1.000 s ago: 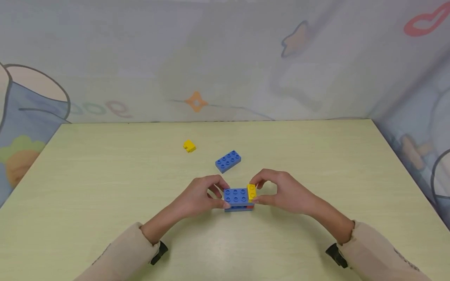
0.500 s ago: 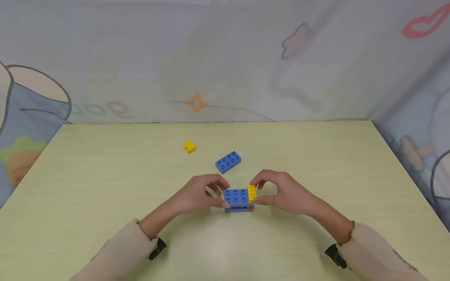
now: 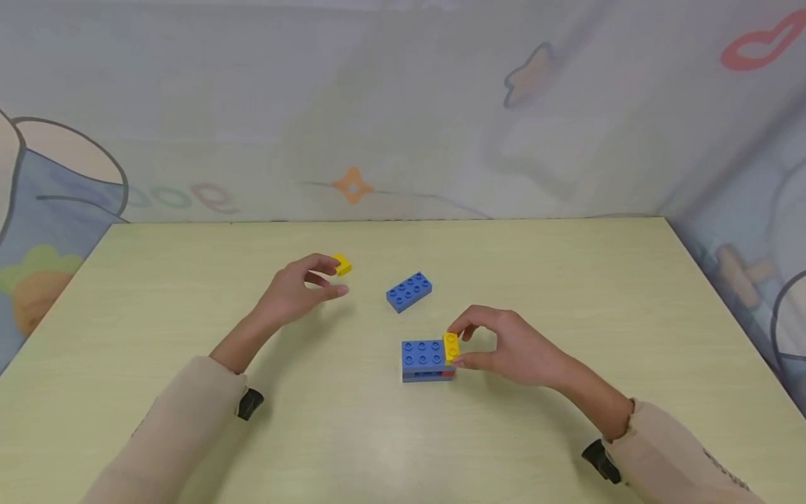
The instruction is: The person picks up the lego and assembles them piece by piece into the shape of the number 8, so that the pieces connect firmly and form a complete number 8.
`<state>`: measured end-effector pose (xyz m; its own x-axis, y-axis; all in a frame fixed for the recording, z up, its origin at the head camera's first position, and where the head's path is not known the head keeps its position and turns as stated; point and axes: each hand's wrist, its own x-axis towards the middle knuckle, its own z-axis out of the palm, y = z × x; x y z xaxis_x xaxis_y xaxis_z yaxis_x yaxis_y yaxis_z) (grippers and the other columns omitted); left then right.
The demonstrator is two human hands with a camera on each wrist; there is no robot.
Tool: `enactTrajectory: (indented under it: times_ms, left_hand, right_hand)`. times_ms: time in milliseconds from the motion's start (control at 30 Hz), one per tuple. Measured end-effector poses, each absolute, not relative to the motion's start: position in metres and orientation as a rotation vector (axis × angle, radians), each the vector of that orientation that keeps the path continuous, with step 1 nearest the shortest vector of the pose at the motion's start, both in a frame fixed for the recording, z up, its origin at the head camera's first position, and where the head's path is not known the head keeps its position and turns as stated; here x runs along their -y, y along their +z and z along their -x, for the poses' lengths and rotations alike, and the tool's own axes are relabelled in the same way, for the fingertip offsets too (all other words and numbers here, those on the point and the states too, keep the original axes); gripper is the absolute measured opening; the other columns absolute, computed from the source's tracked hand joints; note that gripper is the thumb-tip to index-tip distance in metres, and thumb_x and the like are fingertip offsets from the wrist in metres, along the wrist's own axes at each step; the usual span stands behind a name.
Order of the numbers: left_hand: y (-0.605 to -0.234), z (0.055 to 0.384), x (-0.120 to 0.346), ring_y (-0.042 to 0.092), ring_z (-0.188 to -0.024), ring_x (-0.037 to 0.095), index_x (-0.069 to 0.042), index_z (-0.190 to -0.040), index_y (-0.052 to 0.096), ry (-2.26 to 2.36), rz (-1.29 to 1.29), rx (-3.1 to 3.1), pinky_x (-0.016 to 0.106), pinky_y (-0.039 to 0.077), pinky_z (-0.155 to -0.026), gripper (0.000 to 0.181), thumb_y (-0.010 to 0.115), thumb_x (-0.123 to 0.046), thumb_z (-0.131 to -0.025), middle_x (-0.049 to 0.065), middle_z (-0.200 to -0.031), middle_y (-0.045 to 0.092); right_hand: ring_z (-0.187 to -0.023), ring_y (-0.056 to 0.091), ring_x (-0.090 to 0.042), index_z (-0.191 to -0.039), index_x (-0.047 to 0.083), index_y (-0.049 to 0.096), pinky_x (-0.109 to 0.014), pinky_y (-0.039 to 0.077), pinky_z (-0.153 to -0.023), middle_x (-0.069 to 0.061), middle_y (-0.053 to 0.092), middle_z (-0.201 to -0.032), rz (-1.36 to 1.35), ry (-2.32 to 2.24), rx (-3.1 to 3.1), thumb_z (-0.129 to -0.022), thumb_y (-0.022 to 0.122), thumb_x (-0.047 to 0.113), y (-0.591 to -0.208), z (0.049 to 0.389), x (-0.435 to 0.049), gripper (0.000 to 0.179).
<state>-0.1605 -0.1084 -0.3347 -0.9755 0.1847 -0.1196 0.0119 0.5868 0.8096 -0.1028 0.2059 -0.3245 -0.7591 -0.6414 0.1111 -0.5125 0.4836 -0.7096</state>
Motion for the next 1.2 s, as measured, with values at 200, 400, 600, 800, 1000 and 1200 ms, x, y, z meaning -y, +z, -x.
enactTrajectory:
  times_ms: [200, 400, 600, 800, 1000, 1200]
  left_hand:
    - [-0.337, 0.176, 0.121, 0.05, -0.106, 0.03, -0.006, -0.132, 0.045, 1.31, -0.103, -2.661, 0.04, 0.045, -0.082, 0.053, 0.065, -0.022, -0.085, 0.014, -0.125, 0.05]
    - [-0.345, 0.187, 0.126, 0.048, -0.109, 0.032, -0.004, -0.133, 0.042, 1.261, -0.091, -2.653, 0.04, 0.044, -0.084, 0.054, 0.064, -0.022, -0.086, 0.016, -0.129, 0.048]
    - [-0.35, 0.195, 0.128, 0.046, -0.113, 0.033, -0.003, -0.135, 0.039, 1.209, -0.102, -2.624, 0.041, 0.042, -0.089, 0.058, 0.064, -0.022, -0.086, 0.016, -0.132, 0.046]
    - [-0.353, 0.201, 0.124, 0.042, -0.118, 0.031, -0.006, -0.137, 0.037, 1.146, -0.111, -2.62, 0.042, 0.04, -0.092, 0.058, 0.063, -0.022, -0.087, 0.013, -0.135, 0.042]
    - [-0.354, 0.204, 0.116, 0.042, -0.119, 0.031, -0.007, -0.136, 0.039, 1.137, -0.155, -2.613, 0.041, 0.04, -0.093, 0.055, 0.062, -0.019, -0.087, 0.013, -0.135, 0.043]
    - [-0.356, 0.201, 0.109, 0.043, -0.118, 0.029, -0.007, -0.132, 0.045, 1.135, -0.238, -2.588, 0.04, 0.039, -0.093, 0.051, 0.064, -0.017, -0.086, 0.011, -0.13, 0.048]
  right_hand:
    - [-0.088, 0.055, -0.016, -0.103, 0.015, 0.06, -0.036, 0.043, -0.079, 0.011, 0.059, -0.096, 1.013, -1.136, -2.557, -0.079, 0.072, 0.019, -0.324, 0.103, -0.206, 0.027]
    - [-0.088, 0.055, -0.016, -0.102, 0.015, 0.06, -0.037, 0.043, -0.08, 0.01, 0.059, -0.096, 1.001, -1.142, -2.555, -0.079, 0.072, 0.02, -0.325, 0.103, -0.206, 0.027]
    - [-0.088, 0.056, -0.016, -0.102, 0.014, 0.06, -0.034, 0.044, -0.081, 0.009, 0.06, -0.097, 1.022, -1.173, -2.541, -0.078, 0.072, 0.017, -0.327, 0.103, -0.207, 0.027]
    - [-0.087, 0.055, -0.016, -0.103, 0.013, 0.059, -0.032, 0.044, -0.08, 0.008, 0.059, -0.097, 1.046, -1.189, -2.531, -0.078, 0.072, 0.015, -0.328, 0.103, -0.208, 0.028]
    - [-0.088, 0.055, -0.016, -0.103, 0.013, 0.06, -0.033, 0.044, -0.08, 0.008, 0.059, -0.097, 1.031, -1.184, -2.536, -0.079, 0.072, 0.017, -0.329, 0.104, -0.208, 0.028]
    - [-0.088, 0.055, -0.016, -0.103, 0.013, 0.06, -0.035, 0.044, -0.08, 0.009, 0.059, -0.097, 1.013, -1.175, -2.54, -0.078, 0.072, 0.017, -0.329, 0.103, -0.208, 0.028]
